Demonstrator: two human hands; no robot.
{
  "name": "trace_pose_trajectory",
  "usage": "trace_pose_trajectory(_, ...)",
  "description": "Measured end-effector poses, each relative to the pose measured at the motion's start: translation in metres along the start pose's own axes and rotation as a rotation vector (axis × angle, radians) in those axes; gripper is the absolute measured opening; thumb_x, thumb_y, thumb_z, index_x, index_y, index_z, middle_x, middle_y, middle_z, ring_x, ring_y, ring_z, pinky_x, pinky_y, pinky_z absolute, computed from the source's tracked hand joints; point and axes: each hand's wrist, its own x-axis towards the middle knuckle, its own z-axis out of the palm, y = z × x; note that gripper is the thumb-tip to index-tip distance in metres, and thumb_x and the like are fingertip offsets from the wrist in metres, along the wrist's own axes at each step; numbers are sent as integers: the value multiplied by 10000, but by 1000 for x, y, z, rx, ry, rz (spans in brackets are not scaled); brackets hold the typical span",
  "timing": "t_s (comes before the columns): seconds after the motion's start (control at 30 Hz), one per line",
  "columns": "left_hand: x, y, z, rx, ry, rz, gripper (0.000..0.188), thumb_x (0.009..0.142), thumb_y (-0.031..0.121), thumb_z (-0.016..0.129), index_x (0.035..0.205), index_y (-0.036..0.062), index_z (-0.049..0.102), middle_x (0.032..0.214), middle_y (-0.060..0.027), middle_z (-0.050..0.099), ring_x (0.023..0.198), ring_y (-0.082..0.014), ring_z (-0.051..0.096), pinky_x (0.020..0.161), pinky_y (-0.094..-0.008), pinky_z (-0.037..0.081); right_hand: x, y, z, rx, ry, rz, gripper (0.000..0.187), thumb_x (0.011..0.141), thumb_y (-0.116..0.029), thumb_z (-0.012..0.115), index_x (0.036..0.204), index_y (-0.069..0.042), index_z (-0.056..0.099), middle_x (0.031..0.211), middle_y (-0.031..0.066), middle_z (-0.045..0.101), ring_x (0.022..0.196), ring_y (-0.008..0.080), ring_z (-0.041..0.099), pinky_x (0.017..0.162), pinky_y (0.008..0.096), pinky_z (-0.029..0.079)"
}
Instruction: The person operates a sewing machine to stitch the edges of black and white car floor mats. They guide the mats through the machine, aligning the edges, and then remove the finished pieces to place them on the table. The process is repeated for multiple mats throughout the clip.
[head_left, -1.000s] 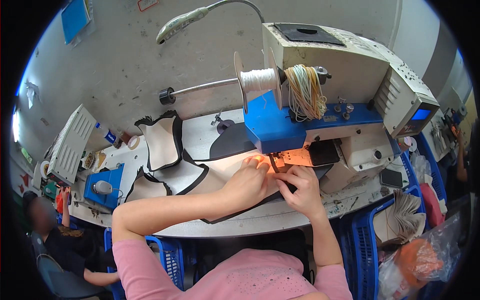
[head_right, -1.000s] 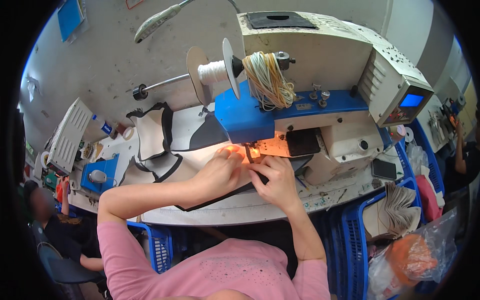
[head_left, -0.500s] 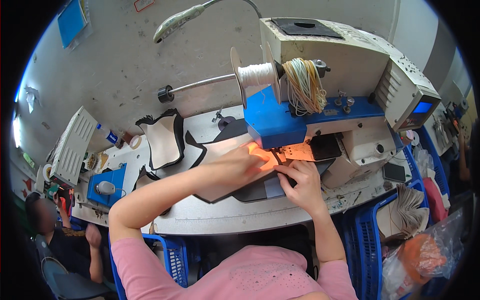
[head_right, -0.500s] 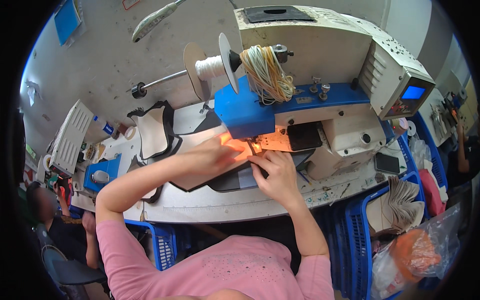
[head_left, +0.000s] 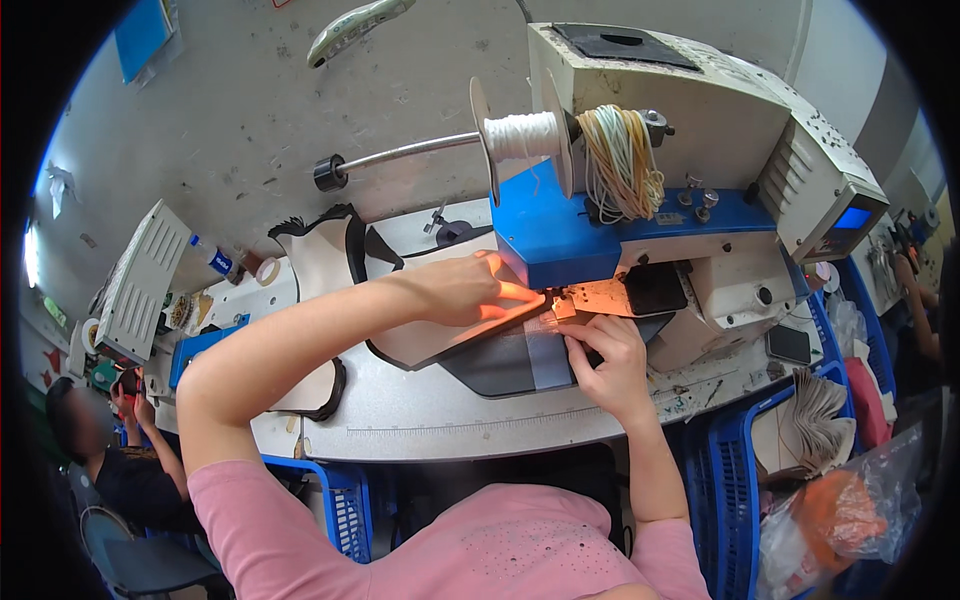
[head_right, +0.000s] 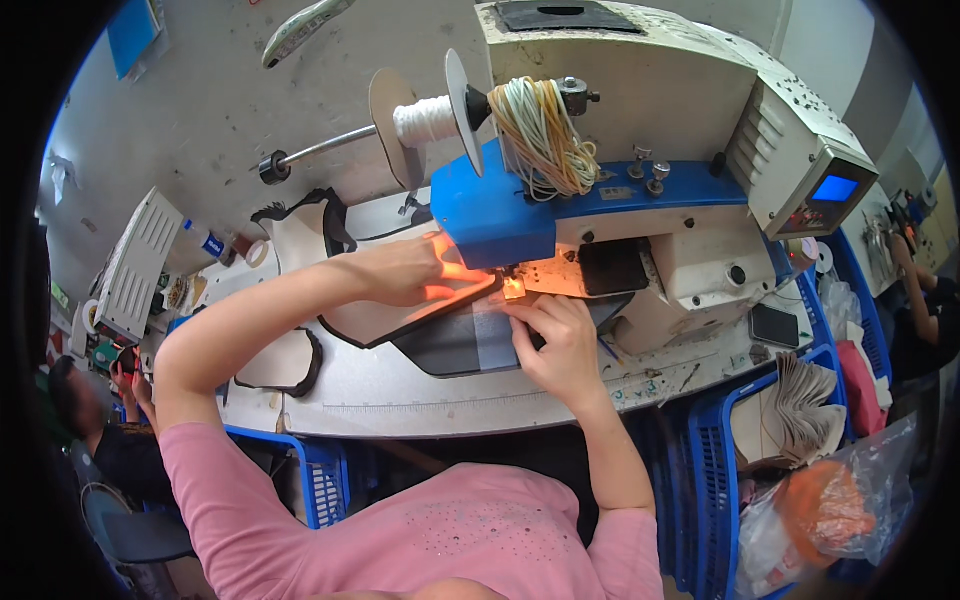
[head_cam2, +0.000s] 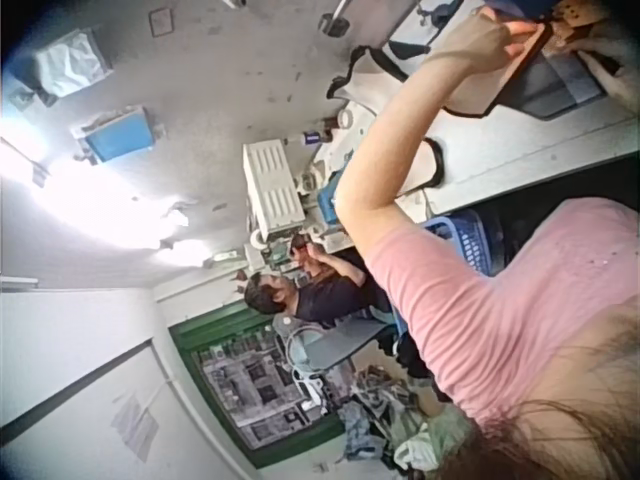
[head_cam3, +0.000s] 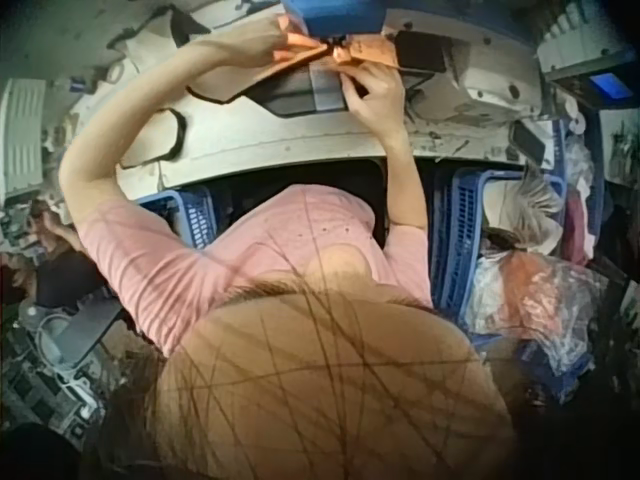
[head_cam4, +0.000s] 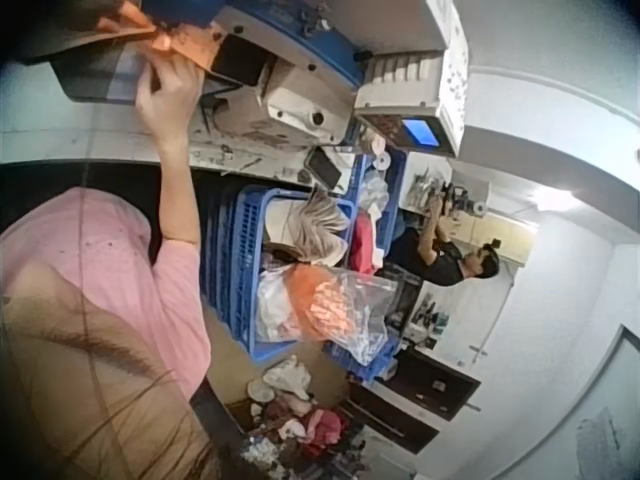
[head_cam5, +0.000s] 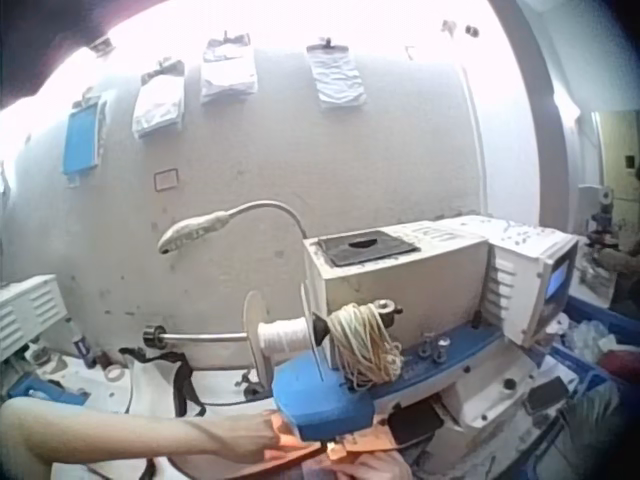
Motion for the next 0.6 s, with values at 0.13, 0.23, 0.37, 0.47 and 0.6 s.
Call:
trace_pose_trajectory(0.13, -3, 2, 11, -7, 50, -90, 400, 895, 294, 513, 1290, 231, 488, 1011, -188, 582, 1021, -330, 461, 900, -385, 391, 0, -1, 1, 10, 7, -4, 139, 683, -35, 634, 801, -85, 687, 671, 31, 567, 657, 211, 536, 661, 325, 405)
trace_pose_trajectory(0.23, 0, 21, 6, -23, 48, -192, 400, 886, 274, 515, 1275, 182, 498, 1085, -212, 540, 996, -344, 463, 877, -398, 400, 0, -1, 0, 10, 2, 6, 138, 682, -14, 637, 803, -63, 684, 661, 53, 568, 656, 227, 531, 650, 327, 406)
trace_pose_trajectory(0.37, 0, 37, 13, -6, 73, -280, 402, 856, 220, 526, 1236, 89, 511, 1134, -240, 479, 967, -368, 481, 859, -421, 410, 0, 0, 0, 21, -1, 11, 139, 686, -2, 638, 807, -53, 683, 654, 64, 568, 651, 233, 528, 643, 328, 403)
trace_pose_trajectory(0.47, 1, 53, 18, 0, 137, -369, 339, 840, 198, 519, 1125, 19, 562, 1135, -248, 463, 951, -384, 491, 841, -428, 417, 2, -3, -1, 29, 1, -5, 142, 688, -2, 637, 812, -53, 684, 657, 64, 570, 648, 234, 527, 643, 327, 403)
trace_pose_trajectory(0.6, 8, 75, 5, -123, 98, -526, 306, 836, 204, 500, 1010, -29, 595, 1139, -255, 454, 915, -385, 489, 813, -435, 425, 0, 0, 0, 15, -2, 16, 138, 682, -20, 633, 802, -69, 681, 676, 35, 573, 666, 213, 540, 668, 328, 411)
